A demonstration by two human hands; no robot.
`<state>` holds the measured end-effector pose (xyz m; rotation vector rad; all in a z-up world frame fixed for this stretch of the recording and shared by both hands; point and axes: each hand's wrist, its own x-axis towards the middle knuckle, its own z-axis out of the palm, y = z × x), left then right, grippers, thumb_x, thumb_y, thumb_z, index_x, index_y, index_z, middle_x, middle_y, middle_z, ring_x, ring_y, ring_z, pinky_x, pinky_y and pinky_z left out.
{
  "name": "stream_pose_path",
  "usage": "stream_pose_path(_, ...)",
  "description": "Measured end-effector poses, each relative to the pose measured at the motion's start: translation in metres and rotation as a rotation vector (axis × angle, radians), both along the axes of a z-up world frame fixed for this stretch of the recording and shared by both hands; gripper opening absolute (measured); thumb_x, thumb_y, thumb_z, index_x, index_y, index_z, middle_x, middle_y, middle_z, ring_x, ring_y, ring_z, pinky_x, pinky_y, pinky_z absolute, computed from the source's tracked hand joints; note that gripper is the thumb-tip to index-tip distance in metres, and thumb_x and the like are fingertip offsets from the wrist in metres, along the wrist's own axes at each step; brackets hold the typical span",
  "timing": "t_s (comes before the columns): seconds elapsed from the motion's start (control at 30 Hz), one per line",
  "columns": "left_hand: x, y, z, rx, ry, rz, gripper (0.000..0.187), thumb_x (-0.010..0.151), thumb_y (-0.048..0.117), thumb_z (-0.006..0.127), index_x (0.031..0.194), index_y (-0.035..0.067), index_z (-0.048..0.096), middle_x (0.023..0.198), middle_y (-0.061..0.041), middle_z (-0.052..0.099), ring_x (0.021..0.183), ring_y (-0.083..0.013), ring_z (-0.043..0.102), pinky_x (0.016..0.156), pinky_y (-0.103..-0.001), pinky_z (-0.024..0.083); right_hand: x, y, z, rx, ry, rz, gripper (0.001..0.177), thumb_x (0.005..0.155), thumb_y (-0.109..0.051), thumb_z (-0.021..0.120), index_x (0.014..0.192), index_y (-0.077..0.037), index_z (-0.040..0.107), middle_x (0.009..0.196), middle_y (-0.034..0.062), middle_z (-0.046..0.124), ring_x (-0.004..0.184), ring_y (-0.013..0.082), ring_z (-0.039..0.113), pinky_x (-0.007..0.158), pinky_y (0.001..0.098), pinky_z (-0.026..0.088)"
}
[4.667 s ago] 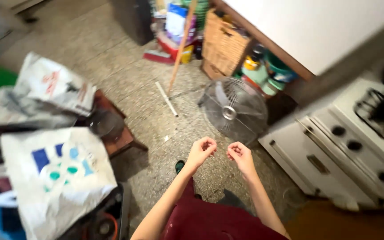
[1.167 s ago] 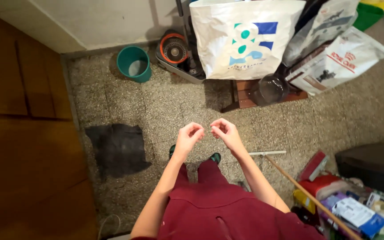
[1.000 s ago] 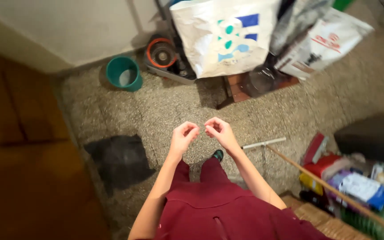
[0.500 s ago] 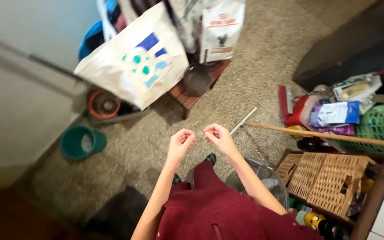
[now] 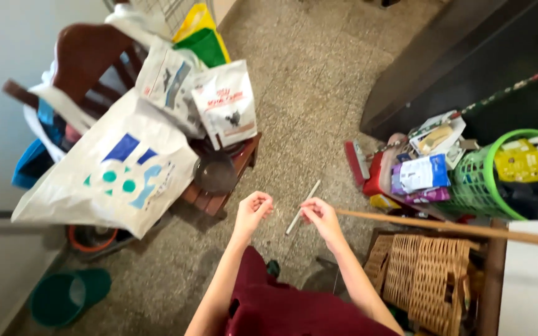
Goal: Cleaning a bathroom sink with a sponge and cleaning liquid.
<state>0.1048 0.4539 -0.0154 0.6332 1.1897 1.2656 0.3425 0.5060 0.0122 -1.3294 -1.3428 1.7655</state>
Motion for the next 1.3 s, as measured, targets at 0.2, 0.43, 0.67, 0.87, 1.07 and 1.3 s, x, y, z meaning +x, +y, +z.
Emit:
stream_pose_path(0.2, 0.021, 0.114, -0.036, 0.013, 0.017, -0.041, 0.011, 0.100, 0.017, 0.068, 0.100, 0.005, 0.068, 0.079, 0.001, 0.068, 0.071, -0.0055, 0.062, 0.062, -0.021, 0.047, 0.002, 0.105, -0.016, -0.060, 0.033, -0.080, 0.019, 0.101, -0.021, 0.061, 0.107, -0.005, 0.068, 0.087, 0.0018, 0.071, 0.078, 0.0102, 0.067, 0.070, 0.0265, 0.054)
stream_pose_path(0.43, 0.018, 0.303, -0.043, 0.093, -0.061, -0.207, 0.009, 0.097, 0.012, 0.069, 0.102, 0.005, 0.067, 0.080, 0.001, 0.068, 0.070, -0.0058, 0.061, 0.061, -0.022, 0.048, -0.033, 0.287, -0.018, -0.031, 0.051, -0.089, 0.018, 0.101, -0.022, 0.062, 0.108, -0.007, 0.068, 0.086, 0.0015, 0.070, 0.076, 0.0099, 0.065, 0.067, 0.0259, 0.054)
stream_pose_path(0.67, -0.027, 0.428, -0.053, 0.166, 0.001, -0.149, 0.010, 0.099, 0.014, 0.068, 0.101, 0.003, 0.067, 0.080, 0.002, 0.068, 0.072, -0.0057, 0.062, 0.065, -0.022, 0.050, -0.067, 0.429, -0.009, -0.011, 0.069, -0.065, 0.015, 0.101, -0.016, 0.064, 0.107, -0.004, 0.067, 0.085, 0.0026, 0.068, 0.076, 0.0105, 0.064, 0.069, 0.0256, 0.052)
stream_pose_path(0.87, -0.033, 0.560, -0.041, 0.112, 0.023, -0.161, 0.010, 0.099, 0.012, 0.068, 0.101, 0.002, 0.067, 0.082, 0.002, 0.067, 0.073, -0.0050, 0.060, 0.065, -0.022, 0.049, -0.052, 0.558, -0.013, 0.010, 0.102, -0.118, 0.015, 0.101, -0.015, 0.063, 0.107, -0.003, 0.066, 0.086, 0.0024, 0.069, 0.079, 0.0101, 0.065, 0.072, 0.0247, 0.052)
stream_pose_path(1.07, 0.022, 0.741, -0.070, 0.124, 0.023, -0.205, 0.012, 0.100, 0.014, 0.066, 0.102, 0.002, 0.069, 0.081, 0.001, 0.069, 0.072, -0.0053, 0.063, 0.064, -0.022, 0.050, 0.005, 0.705, -0.050, 0.042, 0.169, -0.162, 0.015, 0.100, -0.014, 0.063, 0.108, -0.002, 0.066, 0.086, 0.0031, 0.069, 0.077, 0.0106, 0.064, 0.069, 0.0251, 0.051)
stream_pose_path(1.3, 0.091, 0.938, -0.057, 0.160, 0.029, -0.257, 0.013, 0.100, 0.015, 0.067, 0.100, 0.002, 0.069, 0.079, 0.001, 0.067, 0.068, -0.0053, 0.059, 0.058, -0.022, 0.045, 0.058, 0.901, -0.039, 0.063, 0.126, -0.081, 0.015, 0.100, -0.013, 0.063, 0.111, -0.002, 0.067, 0.088, 0.0028, 0.070, 0.078, 0.0102, 0.065, 0.069, 0.0247, 0.051)
